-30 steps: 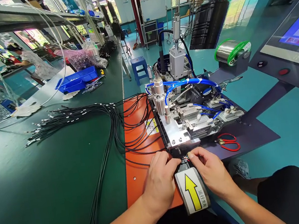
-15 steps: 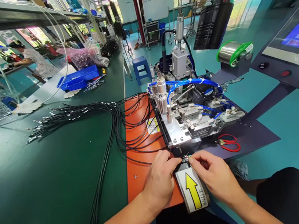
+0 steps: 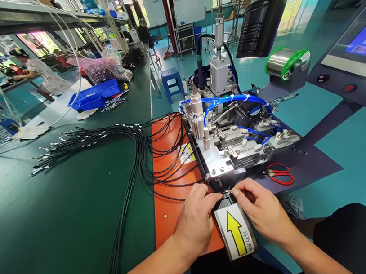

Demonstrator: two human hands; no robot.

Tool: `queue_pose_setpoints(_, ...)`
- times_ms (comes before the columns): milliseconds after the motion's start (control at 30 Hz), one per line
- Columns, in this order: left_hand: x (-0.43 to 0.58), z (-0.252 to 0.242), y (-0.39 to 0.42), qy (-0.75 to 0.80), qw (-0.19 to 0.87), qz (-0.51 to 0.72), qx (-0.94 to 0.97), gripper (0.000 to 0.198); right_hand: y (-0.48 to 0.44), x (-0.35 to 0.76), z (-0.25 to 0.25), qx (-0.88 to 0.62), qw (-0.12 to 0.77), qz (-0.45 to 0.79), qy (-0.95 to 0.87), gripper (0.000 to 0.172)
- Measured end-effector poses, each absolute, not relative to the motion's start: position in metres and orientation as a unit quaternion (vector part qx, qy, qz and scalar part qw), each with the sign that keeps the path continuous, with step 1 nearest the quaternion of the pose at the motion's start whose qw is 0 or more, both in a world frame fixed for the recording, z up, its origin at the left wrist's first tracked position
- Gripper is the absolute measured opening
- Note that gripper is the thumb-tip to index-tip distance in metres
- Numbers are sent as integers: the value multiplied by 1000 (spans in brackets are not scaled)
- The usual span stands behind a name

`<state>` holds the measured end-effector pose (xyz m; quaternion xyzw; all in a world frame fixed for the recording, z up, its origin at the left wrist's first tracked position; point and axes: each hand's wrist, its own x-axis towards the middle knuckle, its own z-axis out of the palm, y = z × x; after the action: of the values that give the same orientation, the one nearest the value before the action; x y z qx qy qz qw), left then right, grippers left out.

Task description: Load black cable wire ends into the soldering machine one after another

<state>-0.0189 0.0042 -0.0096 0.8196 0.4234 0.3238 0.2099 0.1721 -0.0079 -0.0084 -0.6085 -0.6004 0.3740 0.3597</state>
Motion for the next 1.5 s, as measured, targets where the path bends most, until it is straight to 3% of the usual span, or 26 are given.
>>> queue_pose_setpoints(733, -18, -12, 5, 417, 195, 330, 824, 26, 2, 172, -10, -616, 368, 387, -579, 30)
queue_pose_setpoints(1100, -18, -9, 4, 421, 209, 317, 824, 27, 4, 174, -18, -618, 373, 496, -484, 39)
queue_pose_setpoints(1500, -18, -6, 1, 452, 166, 280, 830, 25, 0, 163, -15, -638, 344, 424, -543, 35)
